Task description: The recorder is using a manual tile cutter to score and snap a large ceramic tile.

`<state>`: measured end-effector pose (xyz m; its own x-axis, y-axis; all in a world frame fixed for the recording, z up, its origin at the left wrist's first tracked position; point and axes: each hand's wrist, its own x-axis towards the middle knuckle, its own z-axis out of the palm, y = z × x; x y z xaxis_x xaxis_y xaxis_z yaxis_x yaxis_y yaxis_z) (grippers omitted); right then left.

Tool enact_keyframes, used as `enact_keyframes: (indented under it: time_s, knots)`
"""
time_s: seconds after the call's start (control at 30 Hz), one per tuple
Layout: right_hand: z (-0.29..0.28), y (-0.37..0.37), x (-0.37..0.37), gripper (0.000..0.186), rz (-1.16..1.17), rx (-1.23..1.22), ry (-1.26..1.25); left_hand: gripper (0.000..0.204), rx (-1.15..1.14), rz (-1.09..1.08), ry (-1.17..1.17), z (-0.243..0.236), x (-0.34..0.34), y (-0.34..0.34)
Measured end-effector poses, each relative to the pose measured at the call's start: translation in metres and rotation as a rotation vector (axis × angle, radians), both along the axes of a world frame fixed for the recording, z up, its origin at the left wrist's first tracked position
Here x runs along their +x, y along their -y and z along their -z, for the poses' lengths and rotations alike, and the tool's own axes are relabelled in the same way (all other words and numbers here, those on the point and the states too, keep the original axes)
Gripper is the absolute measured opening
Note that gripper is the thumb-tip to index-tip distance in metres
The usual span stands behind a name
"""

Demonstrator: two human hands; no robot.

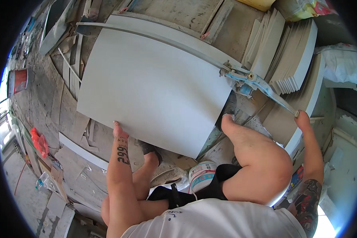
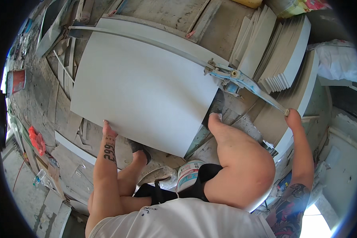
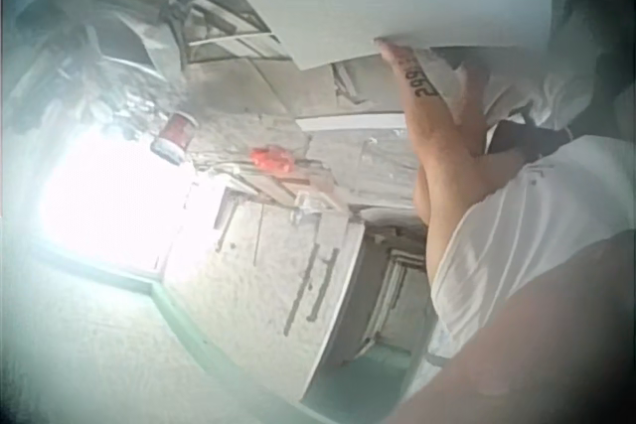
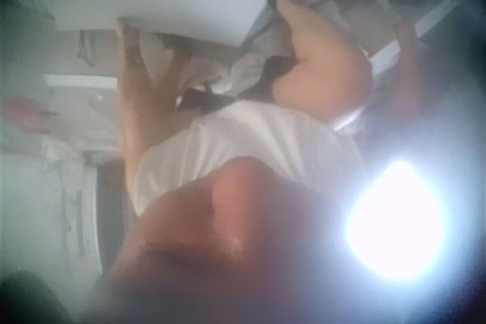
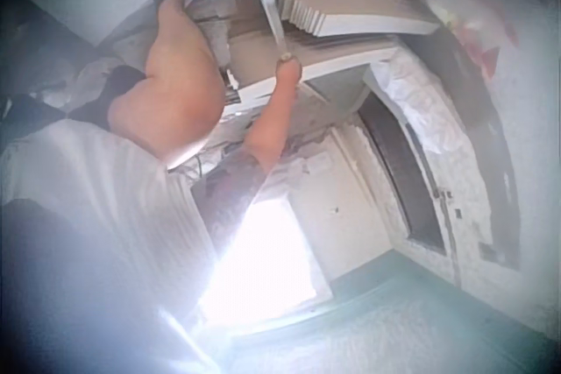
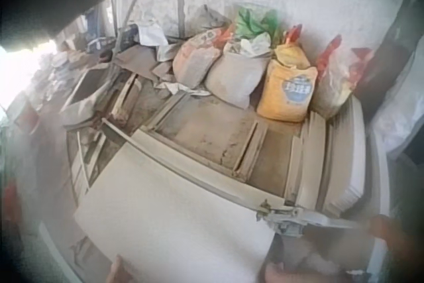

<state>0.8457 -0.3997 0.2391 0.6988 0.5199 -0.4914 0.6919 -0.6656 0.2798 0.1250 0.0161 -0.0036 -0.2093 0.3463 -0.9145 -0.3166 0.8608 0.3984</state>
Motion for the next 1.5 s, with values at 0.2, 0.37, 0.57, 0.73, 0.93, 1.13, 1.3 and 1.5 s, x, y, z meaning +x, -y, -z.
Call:
enact_keyframes:
  time_s: [0.2, 0.37, 0.57, 0.73, 0.93, 1.13, 1.3, 1.5]
  knots:
    - [0.0, -0.04, -0.025, 0.027, -0.079, 0.112, -0.041, 0.062, -0.006, 0.021, 0.056, -0.003, 0.002, 0.002]
    - [-0.01, -0.131, -0.071, 0.035, -0.069, 0.137, -0.195, 0.064, 0.02, -0.001, 0.074, 0.009, -0.006, 0.002]
    - [-0.01, -0.265, -0.133, 0.044, -0.285, 0.263, -0.373, 0.057, 0.082, 0.034, 0.241, 0.033, -0.038, 0.005]
    - [-0.008, -0.379, -0.188, 0.051, -0.364, 0.307, -0.456, 0.076, -0.04, -0.057, -0.192, 0.038, 0.003, 0.01]
    - [0.003, -0.523, -0.255, 0.043, -0.626, 0.384, -0.416, 0.077, -0.111, -0.087, -0.318, 0.024, -0.009, 0.005]
    - [-0.016, -0.592, -0.299, 0.039, -0.471, 0.259, -0.524, 0.073, -0.146, -0.116, -0.346, -0.003, 0.014, 0.001]
    - [0.082, -0.607, -0.267, 0.041, -0.778, 0.662, -0.306, 0.072, -0.105, -0.111, -0.219, 0.011, 0.021, 0.004]
    - [0.02, -0.599, -0.294, 0.044, -0.488, 0.402, -0.559, 0.077, -0.086, -0.107, -0.298, 0.024, 0.005, 0.009]
